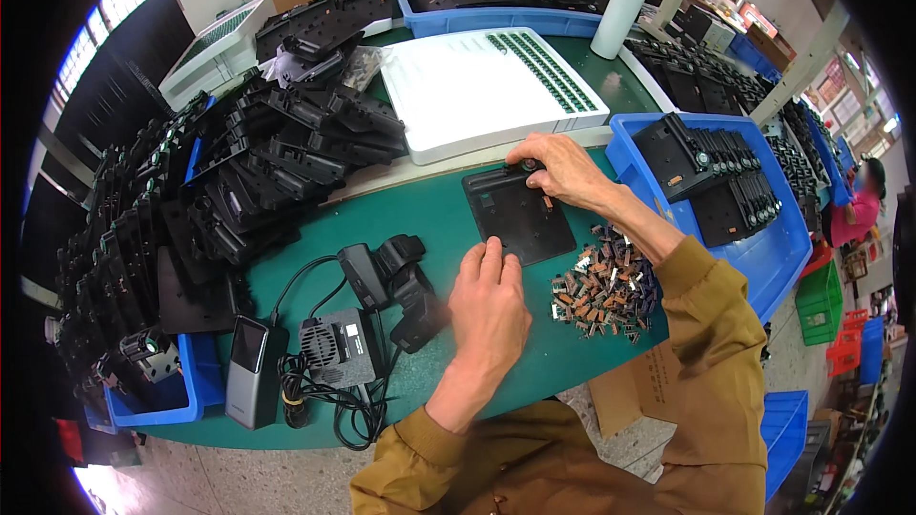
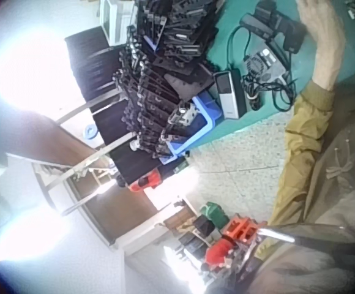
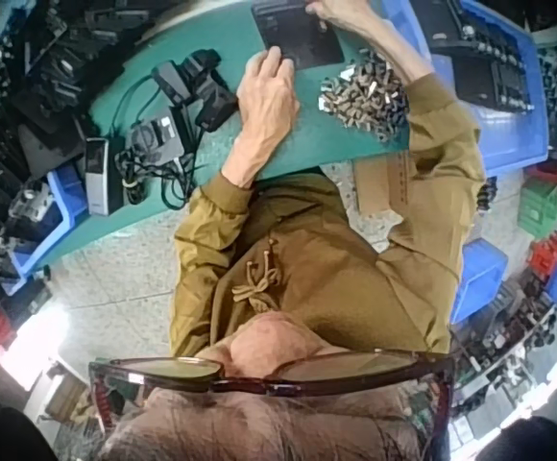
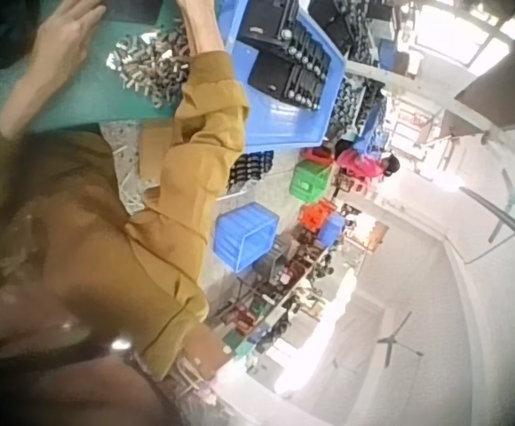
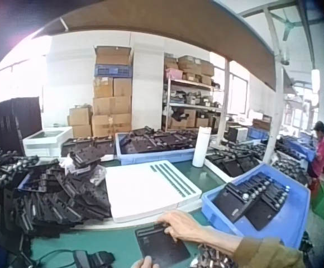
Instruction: The person picks up a black plastic base and places it on the table to install a green circular component from a white tray and a small metal contact from a pile. Once assembled, the person places the unit into a blue tray and repeats the process with another base.
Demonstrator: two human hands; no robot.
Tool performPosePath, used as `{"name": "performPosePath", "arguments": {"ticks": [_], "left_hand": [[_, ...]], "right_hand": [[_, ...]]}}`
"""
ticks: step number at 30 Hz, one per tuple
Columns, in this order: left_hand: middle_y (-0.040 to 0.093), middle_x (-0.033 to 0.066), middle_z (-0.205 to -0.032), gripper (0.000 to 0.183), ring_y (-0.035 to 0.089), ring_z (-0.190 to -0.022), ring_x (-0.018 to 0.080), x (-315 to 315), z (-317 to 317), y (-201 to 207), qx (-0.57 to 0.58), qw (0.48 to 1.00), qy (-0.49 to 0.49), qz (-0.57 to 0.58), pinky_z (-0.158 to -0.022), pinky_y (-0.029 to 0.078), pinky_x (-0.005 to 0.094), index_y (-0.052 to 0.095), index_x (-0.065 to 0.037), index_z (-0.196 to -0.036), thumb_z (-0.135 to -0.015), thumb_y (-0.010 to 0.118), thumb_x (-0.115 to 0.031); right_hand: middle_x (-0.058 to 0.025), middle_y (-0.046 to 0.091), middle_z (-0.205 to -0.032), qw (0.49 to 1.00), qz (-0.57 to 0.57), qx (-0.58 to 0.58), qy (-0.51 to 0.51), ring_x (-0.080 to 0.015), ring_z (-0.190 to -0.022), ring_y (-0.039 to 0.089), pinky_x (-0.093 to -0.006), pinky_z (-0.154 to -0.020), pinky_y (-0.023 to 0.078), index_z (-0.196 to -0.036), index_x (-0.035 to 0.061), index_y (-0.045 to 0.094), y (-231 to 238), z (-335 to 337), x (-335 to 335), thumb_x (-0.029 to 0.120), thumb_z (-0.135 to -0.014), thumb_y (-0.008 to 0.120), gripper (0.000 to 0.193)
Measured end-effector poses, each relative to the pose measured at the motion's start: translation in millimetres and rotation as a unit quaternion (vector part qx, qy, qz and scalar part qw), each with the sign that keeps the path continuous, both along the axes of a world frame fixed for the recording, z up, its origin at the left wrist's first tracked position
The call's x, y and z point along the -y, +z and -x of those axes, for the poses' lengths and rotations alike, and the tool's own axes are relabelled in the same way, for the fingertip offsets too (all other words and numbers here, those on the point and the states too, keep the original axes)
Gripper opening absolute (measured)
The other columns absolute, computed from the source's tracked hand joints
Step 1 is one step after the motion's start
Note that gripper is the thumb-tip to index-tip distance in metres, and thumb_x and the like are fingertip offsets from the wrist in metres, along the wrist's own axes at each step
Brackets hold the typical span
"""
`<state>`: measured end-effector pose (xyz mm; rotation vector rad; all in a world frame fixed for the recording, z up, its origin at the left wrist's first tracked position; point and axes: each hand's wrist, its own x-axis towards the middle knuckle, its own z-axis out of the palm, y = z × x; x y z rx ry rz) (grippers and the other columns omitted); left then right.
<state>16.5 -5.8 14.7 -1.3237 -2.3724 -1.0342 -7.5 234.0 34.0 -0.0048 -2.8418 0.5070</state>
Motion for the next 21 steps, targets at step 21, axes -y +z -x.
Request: {"name": "performPosePath", "arguments": {"ticks": [21], "left_hand": [[0.037, 0.0252, -0.147, 0.070, 0.045, -0.127, 0.0419, 1.6, -2.2, 3.0, 0.042, 0.999, -0.017, 0.008, -0.103, 0.041, 0.0443, 0.036, 0.001, -0.144, -0.078, 0.058, 0.008]], "right_hand": [[-0.0159, 0.061, -0.089, 0.929, -0.189, -0.172, -0.267, -0.0359, -0.088, 0.061, -0.0440, -0.075, 0.049, -0.105, 0.0037, 0.062, 129.2, -183.8, -61.9, -0.004, -0.068, 0.067, 0.038]]}}
